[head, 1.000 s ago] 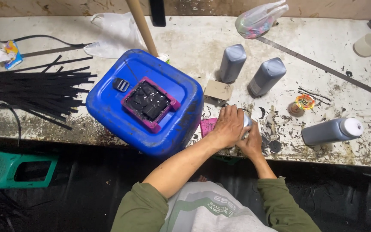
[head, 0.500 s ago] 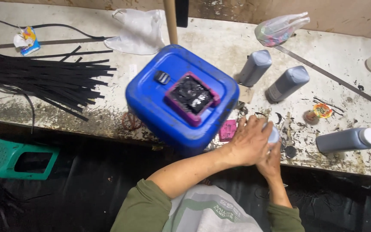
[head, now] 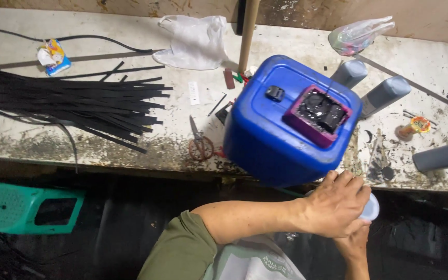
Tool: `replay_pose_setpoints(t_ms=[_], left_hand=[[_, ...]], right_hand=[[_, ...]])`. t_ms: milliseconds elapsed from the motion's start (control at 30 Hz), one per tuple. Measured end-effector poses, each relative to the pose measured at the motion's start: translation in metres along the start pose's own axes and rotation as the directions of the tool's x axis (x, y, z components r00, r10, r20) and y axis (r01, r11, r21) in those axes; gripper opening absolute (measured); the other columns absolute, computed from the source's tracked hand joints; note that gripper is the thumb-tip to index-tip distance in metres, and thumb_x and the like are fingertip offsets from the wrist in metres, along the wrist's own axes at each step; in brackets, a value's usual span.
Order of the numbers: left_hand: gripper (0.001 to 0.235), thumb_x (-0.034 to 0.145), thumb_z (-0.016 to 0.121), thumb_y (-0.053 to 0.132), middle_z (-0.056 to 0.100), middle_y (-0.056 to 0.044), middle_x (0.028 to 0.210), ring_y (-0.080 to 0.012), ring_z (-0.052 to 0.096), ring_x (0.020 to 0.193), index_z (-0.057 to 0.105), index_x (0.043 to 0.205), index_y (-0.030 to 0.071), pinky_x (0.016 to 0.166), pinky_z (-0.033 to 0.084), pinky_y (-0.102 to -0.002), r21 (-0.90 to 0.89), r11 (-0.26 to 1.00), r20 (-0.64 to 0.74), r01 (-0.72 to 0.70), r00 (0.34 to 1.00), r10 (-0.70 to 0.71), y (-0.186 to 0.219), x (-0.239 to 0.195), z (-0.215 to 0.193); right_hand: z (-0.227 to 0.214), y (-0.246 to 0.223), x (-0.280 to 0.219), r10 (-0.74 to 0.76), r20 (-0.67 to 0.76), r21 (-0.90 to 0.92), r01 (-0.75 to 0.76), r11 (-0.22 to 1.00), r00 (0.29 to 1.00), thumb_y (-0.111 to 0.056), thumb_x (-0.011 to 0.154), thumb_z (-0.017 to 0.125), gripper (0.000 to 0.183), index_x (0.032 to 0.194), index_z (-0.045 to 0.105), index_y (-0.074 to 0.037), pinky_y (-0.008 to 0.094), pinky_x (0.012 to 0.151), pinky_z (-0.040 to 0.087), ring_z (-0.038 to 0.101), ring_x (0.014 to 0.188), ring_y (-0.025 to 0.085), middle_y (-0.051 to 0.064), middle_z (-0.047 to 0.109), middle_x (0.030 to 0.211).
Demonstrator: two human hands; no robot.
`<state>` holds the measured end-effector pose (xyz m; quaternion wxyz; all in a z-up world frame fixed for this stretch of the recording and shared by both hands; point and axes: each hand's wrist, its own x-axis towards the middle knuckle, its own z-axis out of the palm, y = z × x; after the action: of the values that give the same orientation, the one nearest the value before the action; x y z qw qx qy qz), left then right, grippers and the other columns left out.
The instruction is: Refilling a dye reservoir from large plastic bottles in a leather workshop
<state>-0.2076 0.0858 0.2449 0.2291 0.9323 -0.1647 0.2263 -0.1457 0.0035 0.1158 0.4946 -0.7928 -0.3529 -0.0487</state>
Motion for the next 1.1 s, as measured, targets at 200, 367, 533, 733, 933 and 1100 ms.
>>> replay_pose_setpoints(t_ms=[200,367,533,733,933,1100], left_hand=[[0.058,0.078,0.063,0.058,0.057,-0.017,0.098,-0.0351,0.051,0.096,0.061,0.095,0.002,0.08,0.038,-0.05,-0.024,1.0,-0.017,-0.005,1.0,0.005,-0.024,-0.048,-0.074],[0.061,0.072,0.067,0.05,0.048,-0.018,0.087,-0.0405,0.052,0.091,0.059,0.094,-0.006,0.079,0.041,-0.053,-0.117,0.992,-0.265,-0.04,0.964,0.007,-0.055,-0.077,-0.123],[0.079,0.087,0.067,0.043,0.056,-0.023,0.132,-0.0368,0.044,0.121,0.046,0.149,-0.003,0.099,0.033,-0.053,-0.324,0.945,0.059,0.037,0.998,-0.018,-0.089,-0.096,-0.175],[0.076,0.082,0.08,0.032,0.059,-0.016,0.12,-0.032,0.042,0.111,0.052,0.147,0.002,0.096,0.03,-0.049,-0.276,0.96,0.097,0.041,0.995,-0.014,-0.115,-0.098,-0.2],[0.067,0.076,0.079,0.053,0.046,-0.007,0.098,-0.0274,0.042,0.099,0.065,0.116,0.001,0.09,0.031,-0.046,-0.162,0.984,0.019,0.072,0.997,-0.07,-0.118,-0.088,-0.194],[0.076,0.078,0.077,0.057,0.049,-0.014,0.105,-0.0324,0.045,0.104,0.06,0.124,-0.002,0.094,0.031,-0.048,-0.131,0.99,0.021,0.051,0.999,-0.048,-0.114,-0.08,-0.207]], right_hand=[[0.042,-0.055,-0.008,0.008,-0.01,0.04,-0.008,0.999,1.0,-0.017,0.058,0.093,0.092,0.135,0.047,0.003,0.049,0.105,0.047,0.062,0.113,0.036,0.021,0.059,0.118],[0.063,-0.086,-0.012,0.015,-0.01,0.079,-0.014,0.997,1.0,-0.017,0.053,0.097,0.097,0.135,0.048,0.002,0.049,0.104,0.048,0.063,0.112,0.036,0.019,0.06,0.117],[0.075,-0.102,-0.013,0.017,-0.012,0.125,-0.015,0.992,1.0,-0.017,0.049,0.101,0.102,0.135,0.049,0.001,0.049,0.103,0.049,0.064,0.111,0.036,0.018,0.061,0.116],[0.082,-0.096,-0.013,0.106,0.012,0.156,-0.107,0.982,0.994,-0.019,0.045,0.104,0.108,0.138,0.049,-0.006,0.052,0.097,0.053,0.068,0.11,0.035,0.015,0.066,0.117],[0.093,-0.121,0.003,0.034,-0.12,0.126,-0.019,0.992,0.992,-0.017,0.053,0.098,0.093,0.134,0.054,-0.005,0.044,0.098,0.053,0.067,0.108,0.034,0.014,0.064,0.114],[0.087,-0.154,0.013,-0.004,-0.171,0.069,0.016,0.997,0.985,-0.021,0.058,0.098,0.086,0.126,0.055,0.011,0.047,0.095,0.055,0.064,0.097,0.045,0.025,0.063,0.103]])
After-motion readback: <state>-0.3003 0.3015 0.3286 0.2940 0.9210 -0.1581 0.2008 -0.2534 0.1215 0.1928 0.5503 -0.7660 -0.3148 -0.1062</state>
